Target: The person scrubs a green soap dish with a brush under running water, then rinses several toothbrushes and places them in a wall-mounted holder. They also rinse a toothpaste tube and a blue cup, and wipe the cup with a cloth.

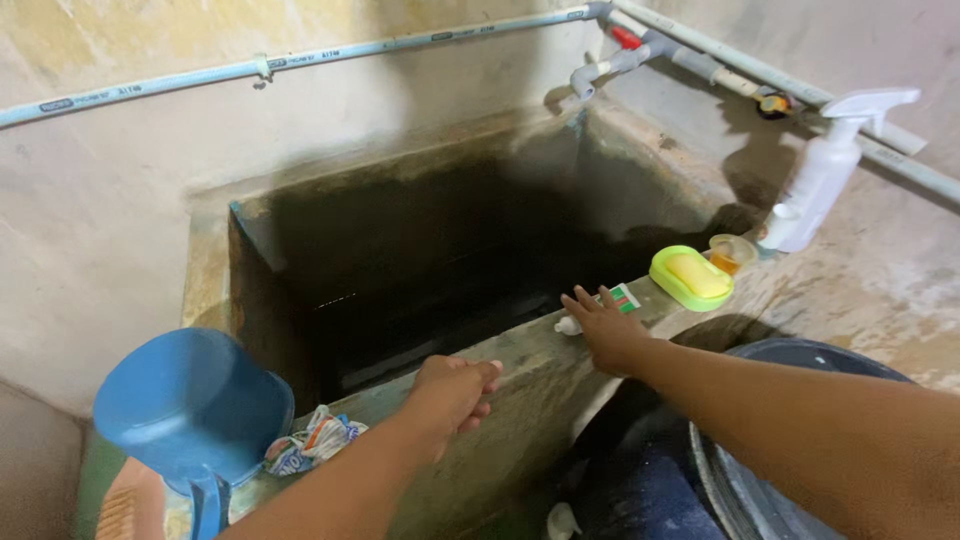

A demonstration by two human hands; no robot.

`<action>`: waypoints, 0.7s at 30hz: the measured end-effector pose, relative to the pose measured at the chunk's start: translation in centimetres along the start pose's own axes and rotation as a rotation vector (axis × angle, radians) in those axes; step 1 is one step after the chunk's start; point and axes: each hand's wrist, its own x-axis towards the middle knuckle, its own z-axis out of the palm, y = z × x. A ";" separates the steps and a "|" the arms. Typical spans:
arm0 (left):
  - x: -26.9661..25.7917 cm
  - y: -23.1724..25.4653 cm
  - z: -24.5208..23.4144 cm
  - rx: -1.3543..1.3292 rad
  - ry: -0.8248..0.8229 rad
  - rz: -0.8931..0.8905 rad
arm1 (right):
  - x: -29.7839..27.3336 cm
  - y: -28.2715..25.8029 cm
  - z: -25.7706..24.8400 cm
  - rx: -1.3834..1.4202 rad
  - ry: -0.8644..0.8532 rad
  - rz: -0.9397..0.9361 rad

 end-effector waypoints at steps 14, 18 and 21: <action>2.7 5.0 7.4 0.096 -0.088 0.271 | -13.3 3.8 -4.6 1.777 0.381 0.367; 0.3 9.1 16.7 -0.029 -0.482 0.510 | -20.6 7.6 -5.5 1.978 0.437 0.306; -3.1 10.3 23.7 0.244 -0.712 0.525 | -26.5 10.5 -4.8 1.980 0.572 0.370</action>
